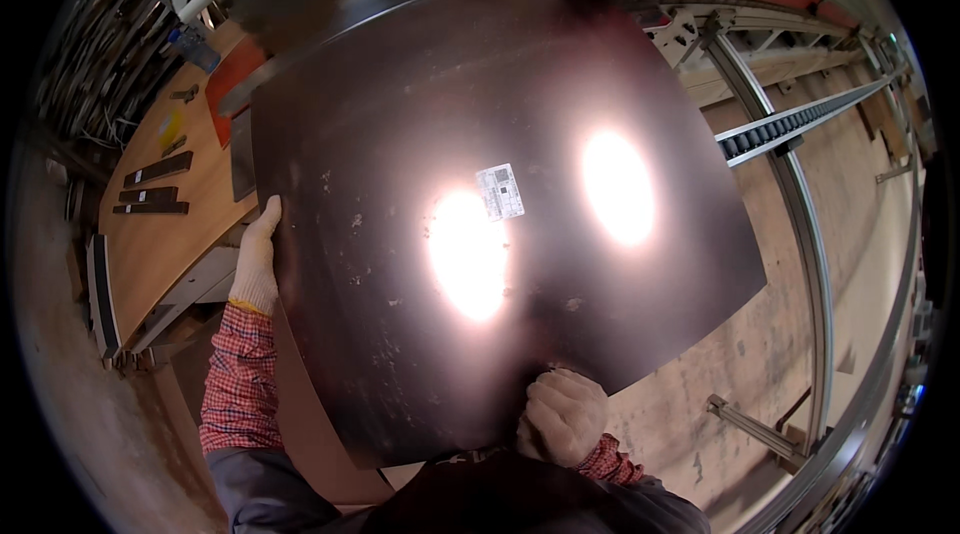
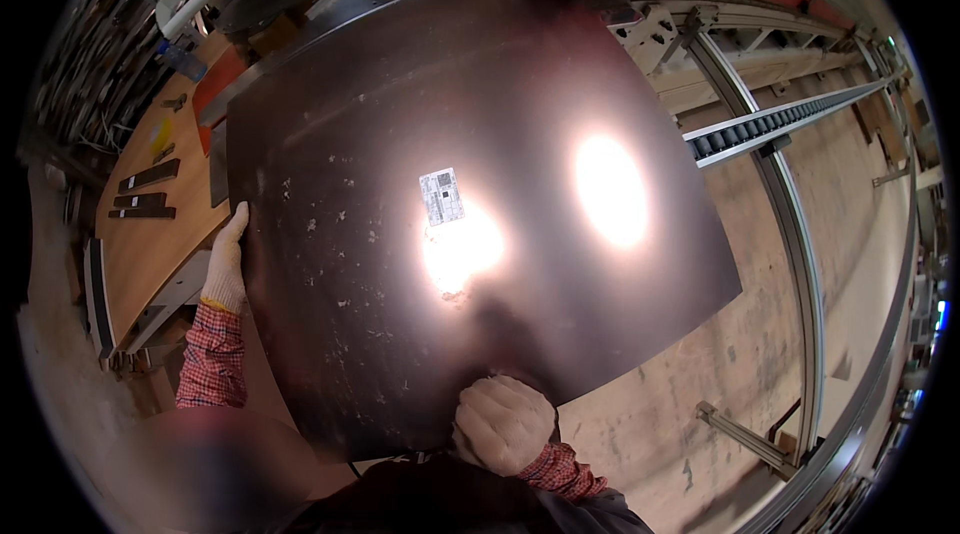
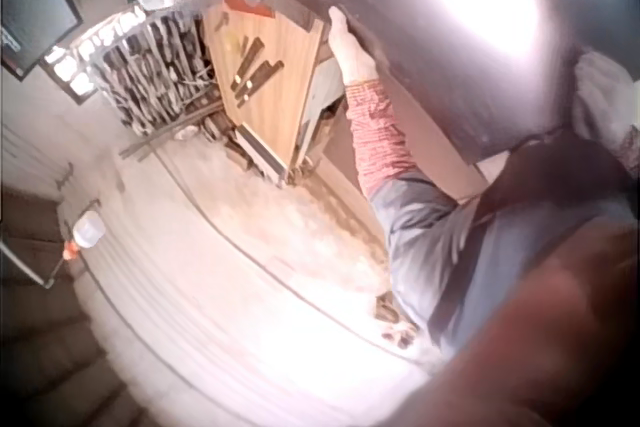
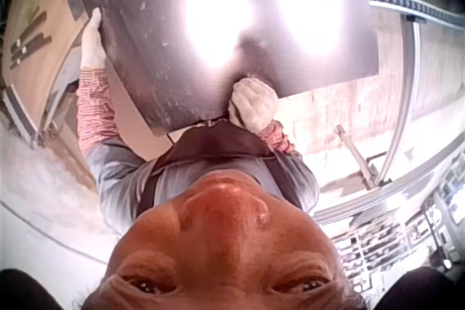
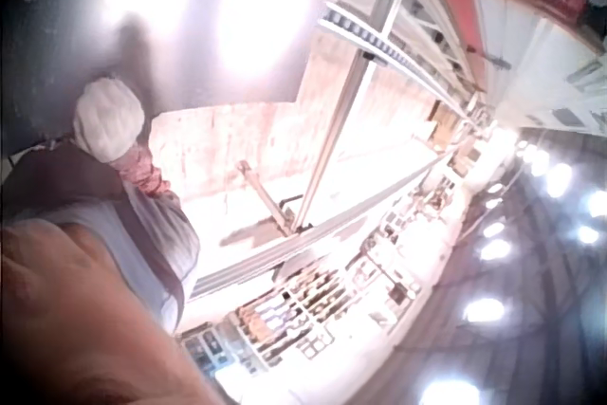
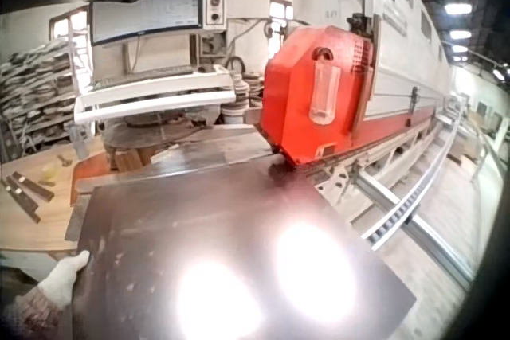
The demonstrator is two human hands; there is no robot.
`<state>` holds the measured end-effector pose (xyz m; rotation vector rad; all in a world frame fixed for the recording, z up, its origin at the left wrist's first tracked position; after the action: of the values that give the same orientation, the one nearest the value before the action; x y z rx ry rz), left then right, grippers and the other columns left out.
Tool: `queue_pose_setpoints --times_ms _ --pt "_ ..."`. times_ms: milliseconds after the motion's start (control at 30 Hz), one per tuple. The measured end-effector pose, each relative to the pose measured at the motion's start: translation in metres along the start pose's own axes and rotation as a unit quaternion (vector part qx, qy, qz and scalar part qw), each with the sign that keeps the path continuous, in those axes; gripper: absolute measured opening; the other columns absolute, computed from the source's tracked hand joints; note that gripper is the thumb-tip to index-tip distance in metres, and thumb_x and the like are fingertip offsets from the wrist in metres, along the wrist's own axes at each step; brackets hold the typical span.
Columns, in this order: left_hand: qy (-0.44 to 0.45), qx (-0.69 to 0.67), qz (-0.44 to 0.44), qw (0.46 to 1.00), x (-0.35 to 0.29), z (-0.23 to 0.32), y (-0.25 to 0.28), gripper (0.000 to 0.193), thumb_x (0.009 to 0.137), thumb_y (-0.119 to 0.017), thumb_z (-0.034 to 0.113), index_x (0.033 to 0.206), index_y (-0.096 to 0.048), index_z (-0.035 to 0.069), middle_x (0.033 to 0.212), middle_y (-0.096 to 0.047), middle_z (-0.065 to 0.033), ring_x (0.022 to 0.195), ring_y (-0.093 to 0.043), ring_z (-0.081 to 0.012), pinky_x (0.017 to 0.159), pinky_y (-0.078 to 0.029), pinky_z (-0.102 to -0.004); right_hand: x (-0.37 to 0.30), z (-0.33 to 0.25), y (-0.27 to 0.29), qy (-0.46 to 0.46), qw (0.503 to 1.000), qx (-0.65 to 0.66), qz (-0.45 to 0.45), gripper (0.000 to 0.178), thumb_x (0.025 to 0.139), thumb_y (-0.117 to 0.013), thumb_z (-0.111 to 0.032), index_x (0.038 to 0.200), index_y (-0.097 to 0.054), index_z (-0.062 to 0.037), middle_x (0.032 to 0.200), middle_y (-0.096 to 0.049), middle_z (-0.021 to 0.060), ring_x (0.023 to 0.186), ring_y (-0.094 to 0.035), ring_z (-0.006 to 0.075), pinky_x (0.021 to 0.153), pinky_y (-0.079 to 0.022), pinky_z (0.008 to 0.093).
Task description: The person repeatedly picks up large brown rectangular panels from a stack on the floor, carries them to a roller conveyor, and places them on top of the existing stack. The person handles each panel one at a time, maintaining a consistent stacking pattern.
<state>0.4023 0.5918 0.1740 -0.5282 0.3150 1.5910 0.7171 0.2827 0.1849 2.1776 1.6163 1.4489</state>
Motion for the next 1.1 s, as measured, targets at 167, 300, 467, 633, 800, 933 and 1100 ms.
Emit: queue_pose_setpoints --times_ms 167,300,467,633,800,933,1100 --pt "0.007 -0.001 -0.012 1.000 -0.010 -0.001 -0.049 0.046 0.105 -0.067 0.041 0.126 -0.068 -0.001 0.115 -0.073 -0.0099 0.100 -0.071 -0.0198 0.085 -0.060 -0.0322 -0.005 0.030 0.032 -0.027 0.999 0.017 -0.034 0.027 0.064 -0.075 -0.002 0.089 -0.066 0.0008 0.092 -0.069 0.0144 0.075 -0.071 0.0305 0.065 -0.061 0.0408" --pt "0.006 -0.010 -0.033 0.999 -0.004 -0.011 -0.089 0.048 0.105 -0.066 0.043 0.125 -0.067 -0.001 0.114 -0.072 -0.0097 0.099 -0.071 -0.0192 0.083 -0.061 -0.0332 0.002 0.063 0.057 0.002 0.999 -0.009 0.049 0.026 0.064 -0.074 -0.001 0.089 -0.064 0.0012 0.088 -0.068 0.0145 0.073 -0.071 0.0310 0.064 -0.061 0.0420" --pt "0.028 -0.012 -0.016 0.999 -0.008 -0.018 -0.150 0.048 0.106 -0.065 0.044 0.125 -0.067 0.000 0.112 -0.072 -0.0087 0.093 -0.070 -0.0182 0.080 -0.061 -0.0322 0.012 0.104 0.100 0.001 0.999 -0.001 0.035 0.024 0.064 -0.071 0.001 0.086 -0.060 0.0014 0.080 -0.066 0.0154 0.067 -0.067 0.0320 0.059 -0.058 0.0428" --pt "0.010 0.022 -0.020 1.000 0.008 -0.034 -0.196 0.046 0.108 -0.061 0.042 0.125 -0.066 0.000 0.110 -0.073 -0.0092 0.091 -0.071 -0.0172 0.081 -0.062 -0.0318 0.015 0.142 0.142 -0.002 0.997 -0.015 0.074 0.017 0.062 -0.065 0.002 0.077 -0.057 0.0032 0.077 -0.063 0.0181 0.061 -0.062 0.0351 0.056 -0.056 0.0446" --pt "-0.033 0.030 0.001 0.999 0.020 -0.055 -0.236 0.049 0.105 -0.065 0.045 0.122 -0.067 0.000 0.104 -0.074 -0.0081 0.082 -0.070 -0.0147 0.073 -0.060 -0.0309 -0.005 0.181 0.171 -0.023 0.988 -0.070 0.134 0.022 0.077 -0.058 0.003 0.098 -0.060 0.0052 0.091 -0.065 0.0206 0.073 -0.064 0.0370 0.063 -0.057 0.0468" --pt "-0.044 0.080 -0.011 0.996 0.018 -0.061 -0.304 0.059 0.100 -0.069 0.047 0.117 -0.071 -0.009 0.105 -0.074 -0.0108 0.088 -0.068 -0.0167 0.076 -0.054 -0.0312 -0.022 0.208 0.204 -0.068 0.979 -0.126 0.147 0.031 0.092 -0.055 -0.002 0.121 -0.061 0.0059 0.109 -0.067 0.0240 0.091 -0.065 0.0393 0.086 -0.054 0.0506" --pt "-0.092 0.127 0.011 0.988 0.027 -0.072 -0.357 0.062 0.099 -0.068 0.049 0.114 -0.071 -0.011 0.106 -0.074 -0.0135 0.092 -0.068 -0.0228 0.083 -0.052 -0.0361 -0.022 0.250 0.235 -0.088 0.956 -0.172 0.222 0.026 0.094 -0.052 0.002 0.117 -0.064 0.0052 0.106 -0.069 0.0223 0.092 -0.066 0.0381 0.084 -0.055 0.0477"
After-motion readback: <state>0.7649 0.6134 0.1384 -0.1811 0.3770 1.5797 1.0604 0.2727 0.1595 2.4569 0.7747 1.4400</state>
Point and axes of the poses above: each hand's wrist, its own x-axis towards the middle knuckle, its own y-axis out of the back of the hand, z = x × y, the point moved 1 cm from there along x, towards the middle knuckle
